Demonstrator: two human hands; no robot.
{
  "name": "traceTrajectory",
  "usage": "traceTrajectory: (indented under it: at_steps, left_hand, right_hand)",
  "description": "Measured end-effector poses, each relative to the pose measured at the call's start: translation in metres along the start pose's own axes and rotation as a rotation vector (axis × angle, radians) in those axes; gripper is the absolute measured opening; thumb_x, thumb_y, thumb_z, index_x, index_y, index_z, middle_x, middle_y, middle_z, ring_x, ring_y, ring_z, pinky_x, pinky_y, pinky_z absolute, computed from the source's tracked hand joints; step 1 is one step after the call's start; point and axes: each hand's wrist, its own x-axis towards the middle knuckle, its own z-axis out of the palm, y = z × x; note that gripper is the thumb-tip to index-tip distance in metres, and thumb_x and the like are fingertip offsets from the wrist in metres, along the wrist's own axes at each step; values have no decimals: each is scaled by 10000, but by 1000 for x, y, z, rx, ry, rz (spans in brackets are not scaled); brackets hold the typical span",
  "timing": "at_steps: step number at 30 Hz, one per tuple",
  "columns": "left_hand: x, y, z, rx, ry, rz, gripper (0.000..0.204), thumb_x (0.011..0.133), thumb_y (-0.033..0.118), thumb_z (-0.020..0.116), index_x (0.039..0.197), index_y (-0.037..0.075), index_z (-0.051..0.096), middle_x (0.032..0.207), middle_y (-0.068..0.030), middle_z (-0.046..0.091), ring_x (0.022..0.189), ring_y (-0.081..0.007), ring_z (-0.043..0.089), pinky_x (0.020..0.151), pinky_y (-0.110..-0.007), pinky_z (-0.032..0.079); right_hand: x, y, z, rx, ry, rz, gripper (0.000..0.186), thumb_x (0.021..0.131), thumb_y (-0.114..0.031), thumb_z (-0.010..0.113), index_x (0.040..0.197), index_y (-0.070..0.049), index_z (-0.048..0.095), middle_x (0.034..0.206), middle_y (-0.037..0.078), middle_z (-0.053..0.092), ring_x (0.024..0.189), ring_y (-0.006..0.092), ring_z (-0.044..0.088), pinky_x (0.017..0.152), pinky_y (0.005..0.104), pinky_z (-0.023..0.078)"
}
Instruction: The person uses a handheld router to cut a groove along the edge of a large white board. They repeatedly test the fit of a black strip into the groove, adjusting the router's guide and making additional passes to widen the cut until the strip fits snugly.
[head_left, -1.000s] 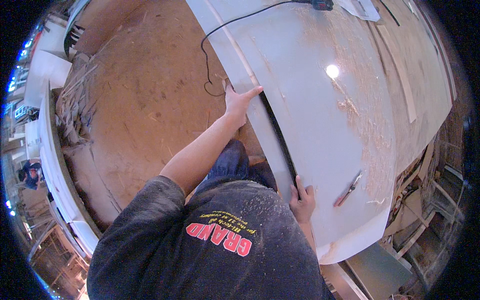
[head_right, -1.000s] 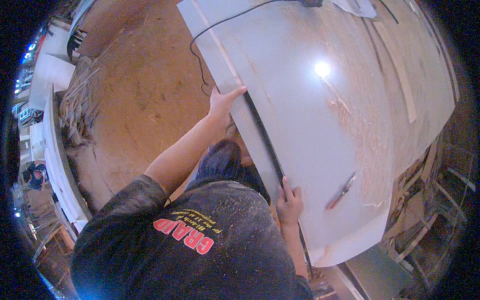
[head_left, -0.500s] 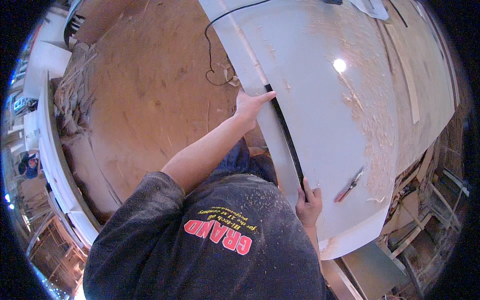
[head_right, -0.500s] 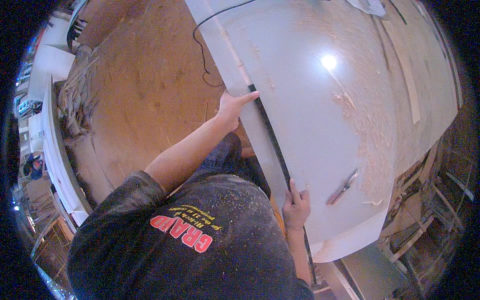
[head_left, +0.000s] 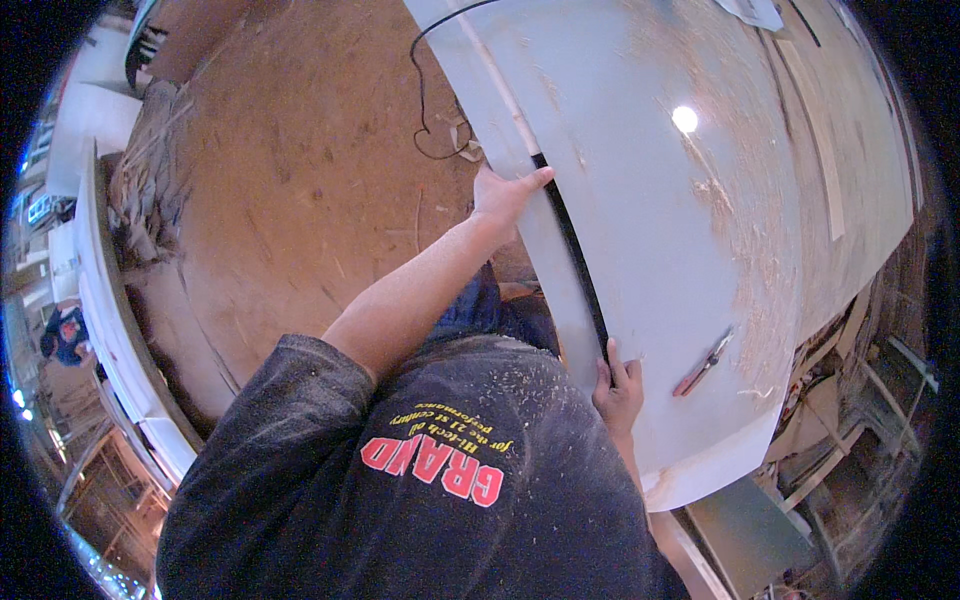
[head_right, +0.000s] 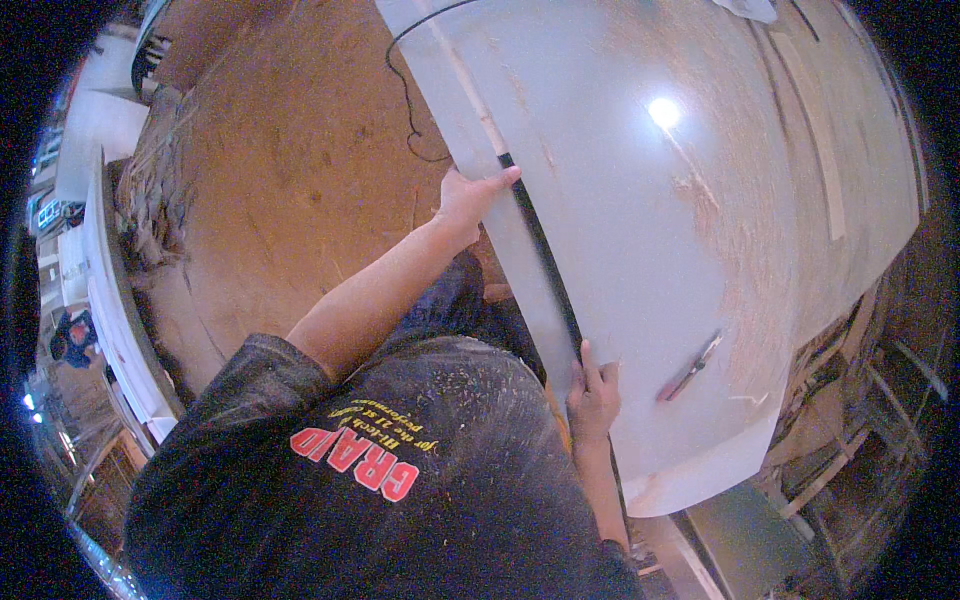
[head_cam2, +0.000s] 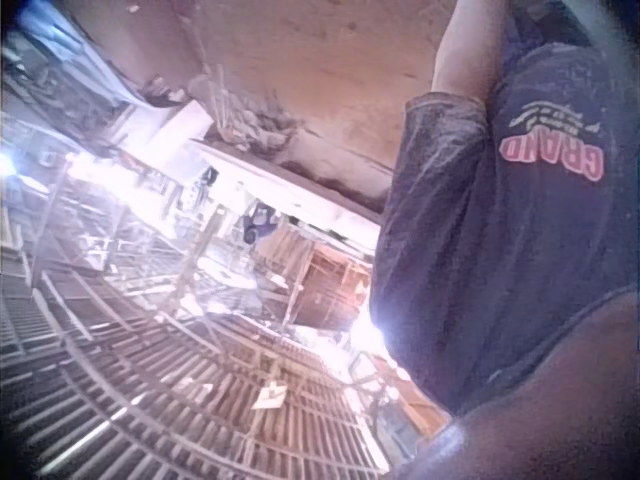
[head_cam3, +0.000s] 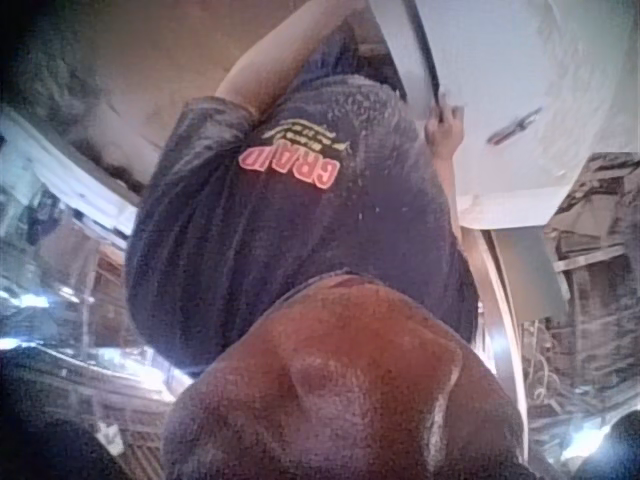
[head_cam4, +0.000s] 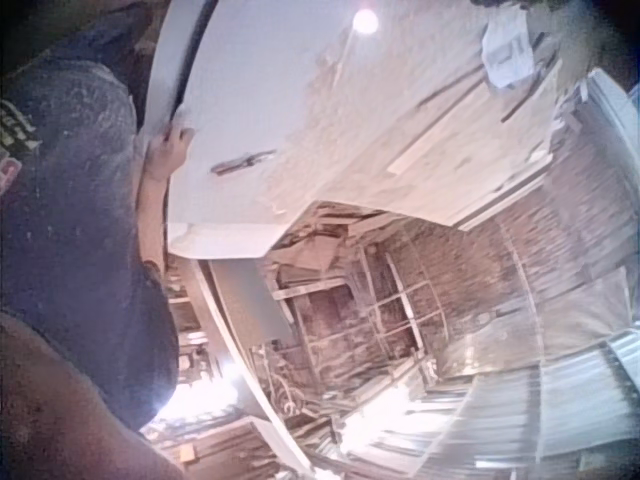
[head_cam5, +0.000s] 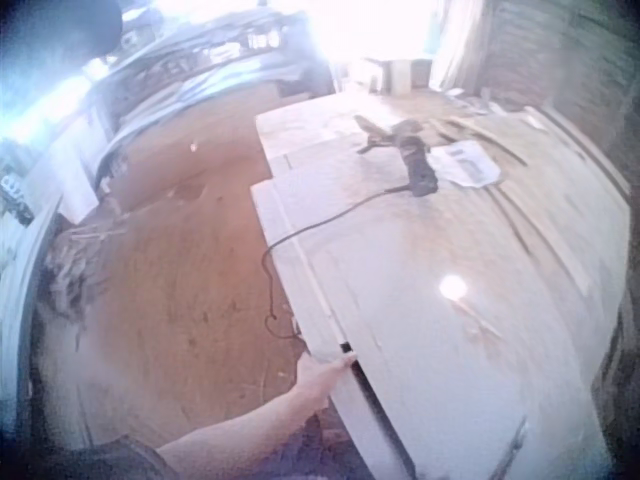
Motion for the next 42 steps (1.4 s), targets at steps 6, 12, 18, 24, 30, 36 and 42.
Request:
traceTrajectory:
  at_steps: [6,12,18,24,30,36,42]
  left_hand:
    - [5,-6,-4,-120,-13,-75,703,738,72,931,1312,-22,537,1198,-171,689,1047,-308,701,846,-477,616]
    - [7,-10,-3,-27,20,-40,795,737,144,948,1361,-43,493,1237,-181,666,1089,-328,686,894,-471,596]
    - [-7,1,6,-15,50,-82,854,718,132,963,1380,-67,461,1298,-206,626,1134,-352,662,947,-495,577]
    - [-29,-25,5,-79,36,-12,824,757,211,952,1389,-30,480,1312,-161,623,1119,-311,662,919,-479,588]
    - [-141,-82,9,-10,-225,-273,658,818,295,905,1305,1,574,1238,-110,657,1109,-273,662,896,-465,597]
    - [-154,-87,29,-50,-220,-400,612,812,234,909,1284,-4,600,1168,-130,687,1006,-305,700,800,-502,587]
    - [-150,-93,30,57,-125,-287,641,768,181,928,1252,-75,593,1176,-190,682,1008,-305,705,816,-491,619]
  right_hand:
    - [-4,1,3,-173,135,-97,553,890,-199,773,1413,-335,657,921,62,556,828,259,583,719,418,491]
    - [-17,25,20,-146,225,-117,510,861,-203,788,1345,-344,711,918,34,533,908,254,532,848,419,405]
    - [-19,25,24,-122,263,-52,461,865,-231,786,1302,-370,734,884,20,497,875,245,506,816,422,391]
    - [-19,23,16,-103,217,-23,443,876,-280,780,1303,-386,728,898,13,502,893,250,502,817,432,387]
    - [0,14,-2,-25,230,-54,595,854,-486,776,1399,-276,665,1174,112,545,1149,326,490,957,519,394]
    - [83,-10,-17,-199,76,12,1209,632,-714,847,1635,-309,307,1666,205,218,1553,465,149,1196,725,156]
    - [105,-5,-12,-297,-76,84,1447,478,-756,889,1668,-345,176,1744,167,10,1588,464,5,1181,773,116]
